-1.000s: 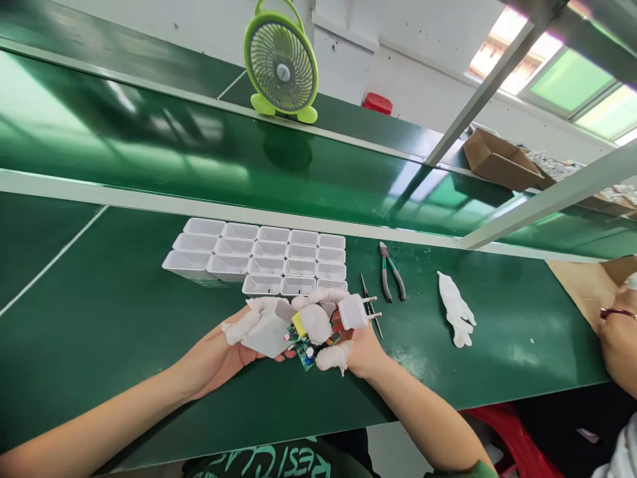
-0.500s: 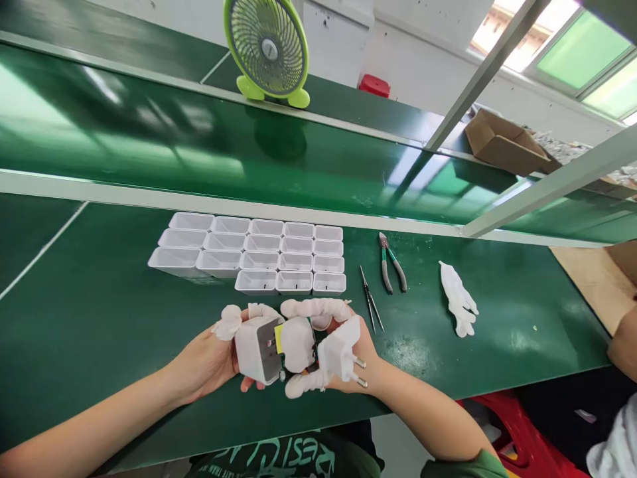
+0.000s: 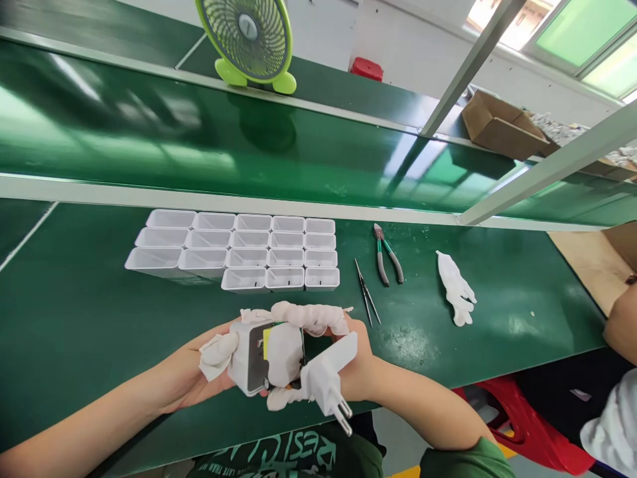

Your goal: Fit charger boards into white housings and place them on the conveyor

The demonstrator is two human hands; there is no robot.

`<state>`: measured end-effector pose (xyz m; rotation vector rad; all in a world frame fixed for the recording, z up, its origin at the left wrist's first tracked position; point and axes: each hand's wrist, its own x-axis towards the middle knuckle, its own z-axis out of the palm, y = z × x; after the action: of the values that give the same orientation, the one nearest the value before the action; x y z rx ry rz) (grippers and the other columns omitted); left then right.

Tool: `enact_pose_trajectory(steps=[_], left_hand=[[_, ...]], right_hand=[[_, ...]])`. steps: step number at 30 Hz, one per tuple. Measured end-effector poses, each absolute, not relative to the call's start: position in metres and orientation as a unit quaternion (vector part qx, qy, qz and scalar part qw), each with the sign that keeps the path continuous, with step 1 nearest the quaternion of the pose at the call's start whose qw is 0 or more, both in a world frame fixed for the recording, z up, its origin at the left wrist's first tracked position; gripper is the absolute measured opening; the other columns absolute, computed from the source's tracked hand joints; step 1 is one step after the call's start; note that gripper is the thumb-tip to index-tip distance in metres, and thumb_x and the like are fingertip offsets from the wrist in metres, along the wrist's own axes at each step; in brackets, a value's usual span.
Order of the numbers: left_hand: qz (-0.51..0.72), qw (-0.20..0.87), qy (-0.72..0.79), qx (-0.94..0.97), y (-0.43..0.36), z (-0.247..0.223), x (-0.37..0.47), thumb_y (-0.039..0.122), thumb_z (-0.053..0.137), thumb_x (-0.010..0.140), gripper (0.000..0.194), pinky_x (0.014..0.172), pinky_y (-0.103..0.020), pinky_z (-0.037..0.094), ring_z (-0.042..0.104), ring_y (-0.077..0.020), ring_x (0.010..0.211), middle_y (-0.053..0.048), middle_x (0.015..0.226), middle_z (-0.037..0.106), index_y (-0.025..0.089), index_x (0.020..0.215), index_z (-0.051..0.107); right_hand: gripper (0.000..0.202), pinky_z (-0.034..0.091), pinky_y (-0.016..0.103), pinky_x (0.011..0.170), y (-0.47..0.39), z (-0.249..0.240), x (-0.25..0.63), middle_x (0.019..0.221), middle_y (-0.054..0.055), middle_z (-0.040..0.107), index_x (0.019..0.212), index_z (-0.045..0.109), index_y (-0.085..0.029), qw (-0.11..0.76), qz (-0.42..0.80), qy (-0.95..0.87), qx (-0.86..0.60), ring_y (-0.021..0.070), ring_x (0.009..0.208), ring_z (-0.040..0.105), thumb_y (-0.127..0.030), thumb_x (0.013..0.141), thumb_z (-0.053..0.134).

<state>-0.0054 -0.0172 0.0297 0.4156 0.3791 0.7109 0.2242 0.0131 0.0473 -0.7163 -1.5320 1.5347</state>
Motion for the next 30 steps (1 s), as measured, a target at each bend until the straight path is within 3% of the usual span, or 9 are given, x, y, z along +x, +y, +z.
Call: enact_pose_trajectory(steps=[4, 8, 11, 16, 22, 30], left_hand=[[0.345, 0.904, 0.159, 0.197, -0.020, 0.028, -0.006, 0.041, 0.063, 0.095, 0.031, 0.082, -0.030, 0.056, 0.070, -0.0180, 0.091, -0.002, 0.101, 0.074, 0.038, 0.125, 0.067], [0.342, 0.908, 0.139, 0.199, -0.020, 0.029, -0.006, 0.040, 0.060, 0.097, 0.031, 0.079, -0.030, 0.057, 0.072, -0.0171, 0.084, -0.002, 0.099, 0.075, 0.041, 0.128, 0.065], [0.348, 0.907, 0.141, 0.193, -0.019, 0.030, -0.006, 0.038, 0.061, 0.096, 0.032, 0.078, -0.025, 0.056, 0.072, -0.0155, 0.086, -0.002, 0.102, 0.075, 0.040, 0.128, 0.066], [0.343, 0.907, 0.142, 0.198, -0.019, 0.028, -0.008, 0.038, 0.062, 0.097, 0.035, 0.083, -0.020, 0.053, 0.070, -0.0149, 0.101, -0.003, 0.112, 0.074, 0.037, 0.131, 0.064], [0.339, 0.909, 0.152, 0.192, -0.022, 0.020, -0.012, 0.041, 0.062, 0.096, 0.041, 0.097, -0.032, 0.052, 0.067, -0.0200, 0.111, -0.004, 0.124, 0.070, 0.038, 0.136, 0.059], [0.325, 0.905, 0.179, 0.207, -0.023, 0.018, -0.015, 0.045, 0.065, 0.093, 0.048, 0.100, -0.039, 0.050, 0.063, -0.0262, 0.120, -0.009, 0.131, 0.066, 0.031, 0.139, 0.056]], right_hand=[[0.087, 0.061, 0.040, 0.093, 0.015, 0.041, 0.227, 0.121, 0.009, 0.075, 0.126, 0.064, -0.030, 0.464, 0.544, -0.657, -0.238, 0.0303, 0.107, 0.074, -0.042, 0.048, 0.099], [0.061, 0.062, 0.038, 0.088, 0.015, 0.035, 0.226, 0.111, 0.009, 0.077, 0.123, 0.067, -0.027, 0.460, 0.551, -0.650, -0.251, 0.0286, 0.099, 0.076, -0.058, 0.073, 0.081], [0.053, 0.063, 0.039, 0.087, 0.013, 0.032, 0.226, 0.111, 0.009, 0.076, 0.126, 0.067, -0.028, 0.470, 0.543, -0.653, -0.241, 0.0288, 0.099, 0.076, -0.061, 0.084, 0.069], [0.060, 0.062, 0.039, 0.090, 0.013, 0.031, 0.230, 0.117, 0.009, 0.075, 0.128, 0.066, -0.030, 0.460, 0.501, -0.692, -0.241, 0.0301, 0.102, 0.075, -0.054, 0.075, 0.081], [0.058, 0.061, 0.034, 0.091, 0.017, 0.041, 0.227, 0.123, 0.006, 0.073, 0.139, 0.057, -0.036, 0.468, 0.471, -0.715, -0.217, 0.0265, 0.106, 0.074, -0.049, 0.085, 0.073], [0.062, 0.062, 0.039, 0.088, 0.013, 0.037, 0.230, 0.120, 0.008, 0.074, 0.131, 0.062, -0.032, 0.455, 0.501, -0.694, -0.243, 0.0276, 0.103, 0.075, -0.049, 0.075, 0.083]])
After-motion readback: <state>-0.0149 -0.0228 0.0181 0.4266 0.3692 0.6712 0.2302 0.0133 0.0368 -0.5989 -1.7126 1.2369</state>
